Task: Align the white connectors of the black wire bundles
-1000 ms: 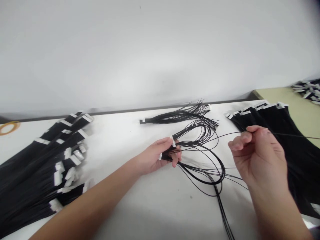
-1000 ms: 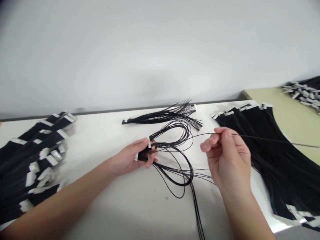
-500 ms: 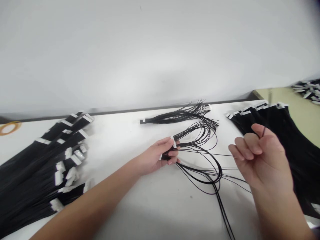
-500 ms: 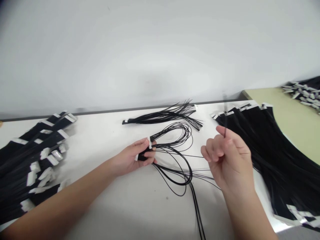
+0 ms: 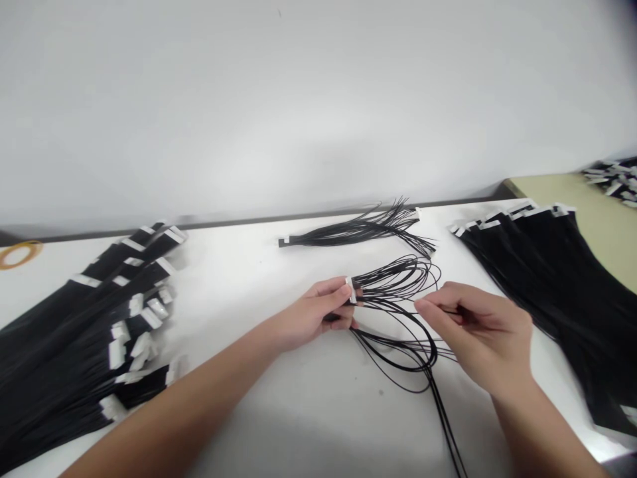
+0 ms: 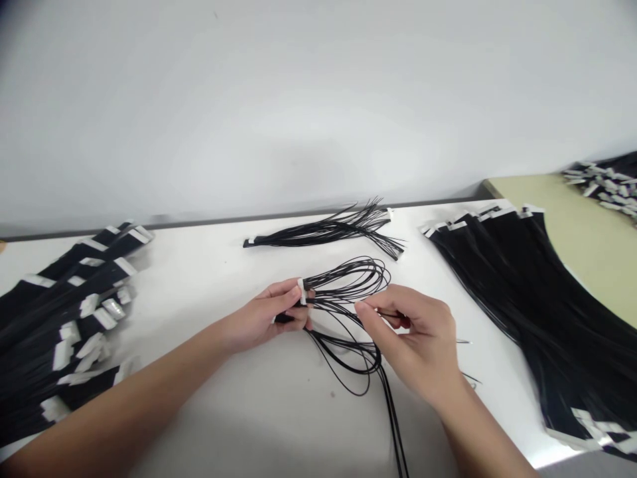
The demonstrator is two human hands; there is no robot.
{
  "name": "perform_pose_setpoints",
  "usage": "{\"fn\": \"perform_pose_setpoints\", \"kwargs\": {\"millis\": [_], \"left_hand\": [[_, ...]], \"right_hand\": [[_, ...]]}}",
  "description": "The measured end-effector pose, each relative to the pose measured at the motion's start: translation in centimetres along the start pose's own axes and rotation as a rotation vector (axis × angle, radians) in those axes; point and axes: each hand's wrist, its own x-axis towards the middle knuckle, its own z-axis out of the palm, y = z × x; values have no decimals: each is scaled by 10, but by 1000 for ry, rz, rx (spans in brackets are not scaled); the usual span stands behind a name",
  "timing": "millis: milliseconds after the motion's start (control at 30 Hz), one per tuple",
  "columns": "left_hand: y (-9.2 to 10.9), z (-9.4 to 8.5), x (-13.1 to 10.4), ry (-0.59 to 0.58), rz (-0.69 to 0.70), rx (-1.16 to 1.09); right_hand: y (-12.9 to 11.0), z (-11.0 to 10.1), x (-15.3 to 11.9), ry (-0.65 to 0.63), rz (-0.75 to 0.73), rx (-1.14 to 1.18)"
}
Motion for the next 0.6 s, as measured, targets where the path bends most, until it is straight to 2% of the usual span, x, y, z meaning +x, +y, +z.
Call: {"fn": "perform_pose_setpoints", "kwargs": {"millis": [400,600], "left_hand": [[-1,-1,0,-29,8,86],[-4,-4,1,-40,25,153]], "right_hand": [[1,1,0,-89,50,13],[-2,2,2,-103,214,77]]}}
